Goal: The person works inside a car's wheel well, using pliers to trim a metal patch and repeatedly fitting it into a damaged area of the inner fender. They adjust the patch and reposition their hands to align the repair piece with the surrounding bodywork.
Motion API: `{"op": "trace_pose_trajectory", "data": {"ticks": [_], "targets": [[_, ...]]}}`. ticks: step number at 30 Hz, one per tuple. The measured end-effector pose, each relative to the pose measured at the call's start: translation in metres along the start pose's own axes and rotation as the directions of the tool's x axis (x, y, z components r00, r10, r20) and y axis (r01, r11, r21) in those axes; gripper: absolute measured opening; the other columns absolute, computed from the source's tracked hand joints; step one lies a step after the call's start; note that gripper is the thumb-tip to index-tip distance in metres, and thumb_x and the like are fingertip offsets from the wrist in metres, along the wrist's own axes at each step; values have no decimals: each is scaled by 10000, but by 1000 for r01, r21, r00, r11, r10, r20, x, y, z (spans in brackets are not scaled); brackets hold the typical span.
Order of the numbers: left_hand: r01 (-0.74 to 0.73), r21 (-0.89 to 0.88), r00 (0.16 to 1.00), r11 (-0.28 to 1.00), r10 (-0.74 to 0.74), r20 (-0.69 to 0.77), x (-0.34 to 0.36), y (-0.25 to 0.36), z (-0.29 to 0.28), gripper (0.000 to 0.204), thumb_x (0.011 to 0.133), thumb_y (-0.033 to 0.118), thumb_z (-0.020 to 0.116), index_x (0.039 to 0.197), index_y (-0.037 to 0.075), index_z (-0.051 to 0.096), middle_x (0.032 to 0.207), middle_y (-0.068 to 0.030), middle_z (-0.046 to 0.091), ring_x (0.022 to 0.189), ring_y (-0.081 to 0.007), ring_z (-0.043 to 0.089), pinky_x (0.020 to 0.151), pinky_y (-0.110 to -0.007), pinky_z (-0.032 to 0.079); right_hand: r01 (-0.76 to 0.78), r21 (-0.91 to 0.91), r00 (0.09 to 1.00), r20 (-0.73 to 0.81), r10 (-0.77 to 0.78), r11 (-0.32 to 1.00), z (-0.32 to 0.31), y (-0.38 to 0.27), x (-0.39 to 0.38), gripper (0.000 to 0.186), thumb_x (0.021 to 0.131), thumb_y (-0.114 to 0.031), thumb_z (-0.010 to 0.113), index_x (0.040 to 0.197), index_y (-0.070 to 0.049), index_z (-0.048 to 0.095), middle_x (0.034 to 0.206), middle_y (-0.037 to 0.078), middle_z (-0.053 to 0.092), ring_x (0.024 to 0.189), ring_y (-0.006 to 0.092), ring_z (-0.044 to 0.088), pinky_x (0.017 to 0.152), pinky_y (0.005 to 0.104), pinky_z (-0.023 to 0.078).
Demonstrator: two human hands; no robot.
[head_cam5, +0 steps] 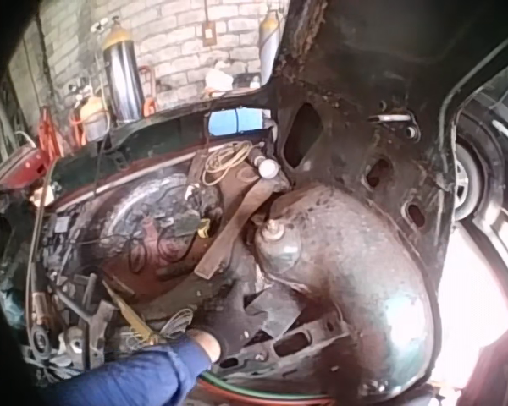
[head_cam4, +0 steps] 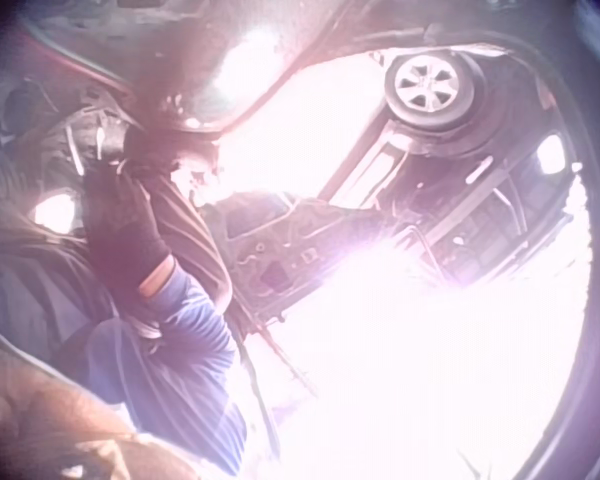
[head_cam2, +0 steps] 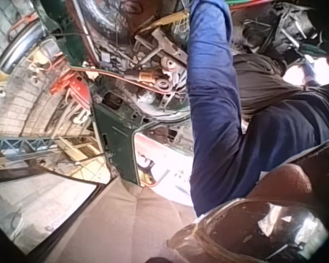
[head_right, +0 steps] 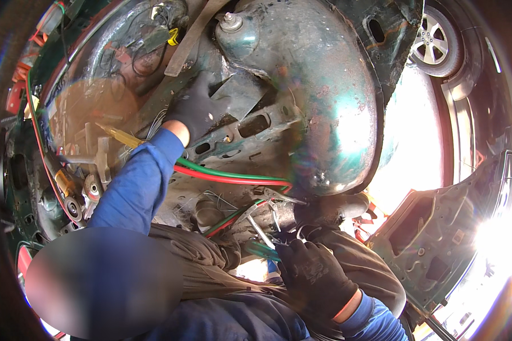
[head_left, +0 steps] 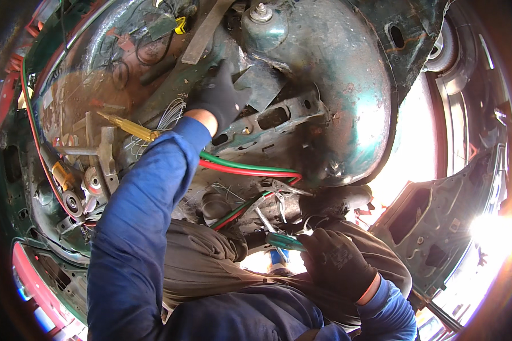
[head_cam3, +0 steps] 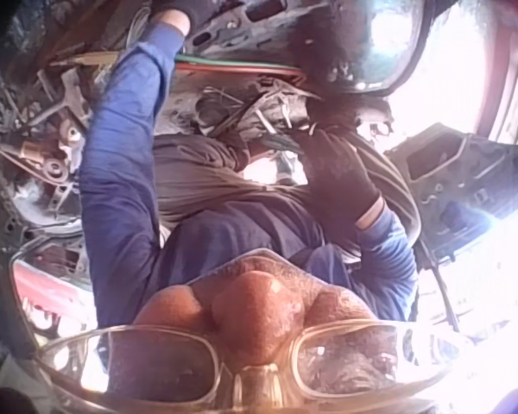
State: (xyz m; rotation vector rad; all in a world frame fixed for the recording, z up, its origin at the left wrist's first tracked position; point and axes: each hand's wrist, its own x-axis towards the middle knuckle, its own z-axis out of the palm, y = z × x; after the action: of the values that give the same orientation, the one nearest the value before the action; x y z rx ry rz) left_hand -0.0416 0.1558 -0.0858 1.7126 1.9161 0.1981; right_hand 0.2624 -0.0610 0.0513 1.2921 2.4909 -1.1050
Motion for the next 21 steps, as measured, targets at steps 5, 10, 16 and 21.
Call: {"op": "trace_pose_trajectory", "data": {"ticks": [5,10,16,21], "targets": [[-77,283,997,956,81,-2,-5,20,13,799,965,564,767,1447,-48,587,1387,-342,692,1279,-487,694,1112,-540,549,-25,26,997,76,23,999,-2,0,1,321,994,-191,711,1285,-62,675,1018,140,649,863,343,702,758,479,578],[-73,315,990,946,31,136,3,30,10,749,963,510,785,1420,-59,619,1396,-338,689,1234,-506,706,1092,-545,563,10,13,1000,11,-10,1000,2,2,0,335,992,-183,713,1299,-57,665,997,138,647,858,334,701,754,466,580],[-243,287,963,927,194,187,8,7,16,742,930,483,818,1406,-53,626,1386,-336,693,1216,-511,704,1077,-534,567,36,13,999,-8,-36,999,0,1,4,328,988,-181,716,1288,-55,668,995,138,648,849,329,702,758,472,583],[-244,178,954,953,202,220,9,14,2,811,895,473,859,1474,-28,590,1446,-330,662,1305,-464,674,1128,-508,547,8,15,1000,-20,-7,1000,3,1,2,309,1001,-184,704,1280,-53,672,1004,140,653,856,332,708,762,479,581]]}}
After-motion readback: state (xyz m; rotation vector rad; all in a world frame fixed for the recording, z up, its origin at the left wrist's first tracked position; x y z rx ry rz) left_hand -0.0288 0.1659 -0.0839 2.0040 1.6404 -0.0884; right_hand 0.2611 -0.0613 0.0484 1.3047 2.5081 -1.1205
